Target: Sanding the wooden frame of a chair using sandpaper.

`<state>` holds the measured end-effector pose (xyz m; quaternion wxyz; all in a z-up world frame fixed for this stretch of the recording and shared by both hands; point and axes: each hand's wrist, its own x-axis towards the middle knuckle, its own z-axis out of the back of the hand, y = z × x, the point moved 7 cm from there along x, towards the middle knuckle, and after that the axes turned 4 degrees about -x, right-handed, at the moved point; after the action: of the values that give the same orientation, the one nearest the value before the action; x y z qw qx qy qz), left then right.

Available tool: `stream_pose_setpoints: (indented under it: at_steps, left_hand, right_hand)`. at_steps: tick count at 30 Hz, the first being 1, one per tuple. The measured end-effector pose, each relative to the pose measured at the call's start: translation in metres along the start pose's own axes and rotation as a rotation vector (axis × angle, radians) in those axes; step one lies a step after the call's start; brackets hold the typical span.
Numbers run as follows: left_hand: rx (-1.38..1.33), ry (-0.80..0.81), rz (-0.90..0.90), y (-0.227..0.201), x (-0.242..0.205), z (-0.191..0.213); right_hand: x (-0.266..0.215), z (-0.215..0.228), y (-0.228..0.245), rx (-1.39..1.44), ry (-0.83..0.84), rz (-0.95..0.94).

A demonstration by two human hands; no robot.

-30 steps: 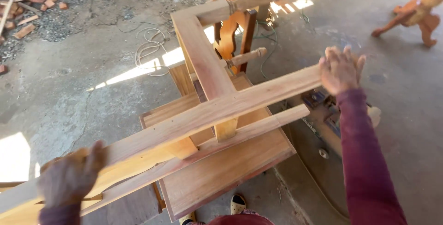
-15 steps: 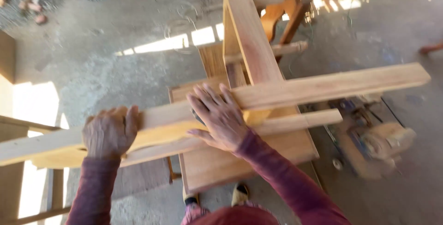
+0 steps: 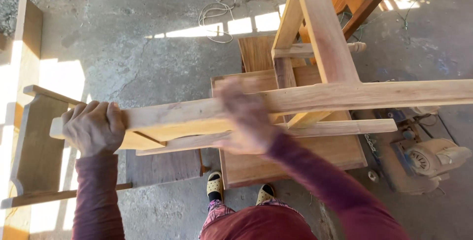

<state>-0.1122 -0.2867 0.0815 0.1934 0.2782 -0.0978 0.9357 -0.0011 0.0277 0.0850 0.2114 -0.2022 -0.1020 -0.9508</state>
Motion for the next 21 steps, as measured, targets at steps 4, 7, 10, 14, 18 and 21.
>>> stream_pose_setpoints:
  at_steps: [4, 7, 10, 14, 18, 21]
  left_hand:
    - [-0.053, -0.053, 0.001, 0.0, -0.002, 0.009]
    - [-0.091, -0.042, 0.007, 0.009, 0.003, 0.003]
    - [-0.02, 0.048, -0.028, 0.017, -0.01, -0.008]
    - [0.03, -0.034, -0.057, 0.011, -0.012, 0.002]
    - [0.039, -0.092, -0.069, 0.009, -0.013, 0.003]
    - [0.164, -0.052, -0.064, 0.004, -0.011, 0.009]
  right_hand:
    - [0.076, -0.057, 0.099, 0.028, 0.1, 0.059]
    - [0.076, -0.064, 0.089, -0.163, 0.152, 0.042]
    - [0.028, -0.029, 0.045, -0.005, -0.085, 0.0]
    - [-0.057, 0.025, -0.064, -0.244, -0.091, -0.189]
    - [-0.132, 0.042, -0.153, -0.366, 0.076, -0.535]
    - [-0.083, 0.047, -0.095, -0.264, -0.198, -0.497]
